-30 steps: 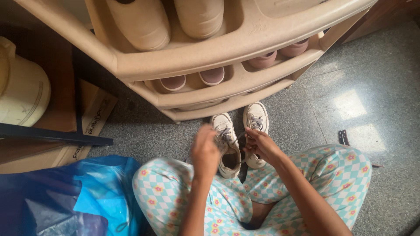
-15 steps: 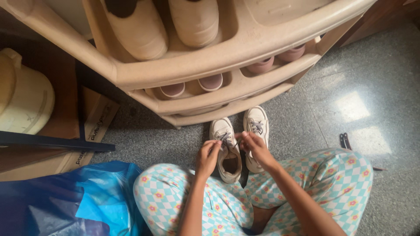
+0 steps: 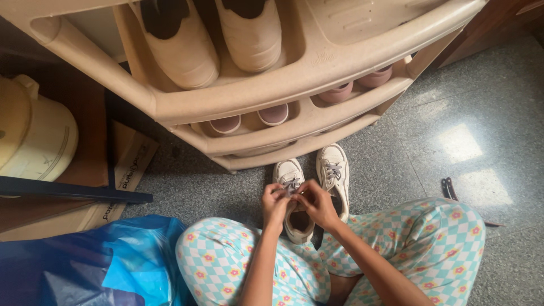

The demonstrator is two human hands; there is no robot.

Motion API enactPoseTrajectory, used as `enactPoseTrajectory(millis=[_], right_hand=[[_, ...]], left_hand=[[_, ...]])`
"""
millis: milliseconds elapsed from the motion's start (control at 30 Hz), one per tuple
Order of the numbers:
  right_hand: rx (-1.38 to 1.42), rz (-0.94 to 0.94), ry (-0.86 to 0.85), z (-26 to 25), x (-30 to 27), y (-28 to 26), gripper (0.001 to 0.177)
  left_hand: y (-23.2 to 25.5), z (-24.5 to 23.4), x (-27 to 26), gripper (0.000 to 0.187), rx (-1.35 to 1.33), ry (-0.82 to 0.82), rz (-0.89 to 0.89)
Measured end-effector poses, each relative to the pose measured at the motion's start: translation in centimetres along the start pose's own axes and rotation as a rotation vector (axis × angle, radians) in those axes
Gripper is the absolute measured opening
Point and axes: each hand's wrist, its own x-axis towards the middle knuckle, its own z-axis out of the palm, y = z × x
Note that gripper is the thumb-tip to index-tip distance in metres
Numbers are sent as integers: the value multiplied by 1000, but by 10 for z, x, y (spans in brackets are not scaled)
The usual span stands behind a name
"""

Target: The person sits on the floor and organizes various shoes, including sandals, slippers, and sneakers, by placing them into a multi-tiered plastic shoe rack. They handle each pair, adjust laces, and arrange them neatly on the shelves.

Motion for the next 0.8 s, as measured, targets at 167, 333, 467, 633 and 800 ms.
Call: enactPoseTrajectory(millis=[167,333,467,633,800], right_hand=[[33,193,61,-1,9,-9,14],[-24,91,-101,-5,15,12,17],[421,164,-224,-6,29,51,14],[554,350,-247,-18,33,75,24],[526,466,-395,-20,33,72,26]], left_hand=[[7,-1,-10,20,8,-185,7],[7,-6,-7,19,-16,-150,-2],[16,-2,-11,20,215,-142,210],[36,11,-41,12,909,-126,708],[53,19,-49,7,746,-19,786]])
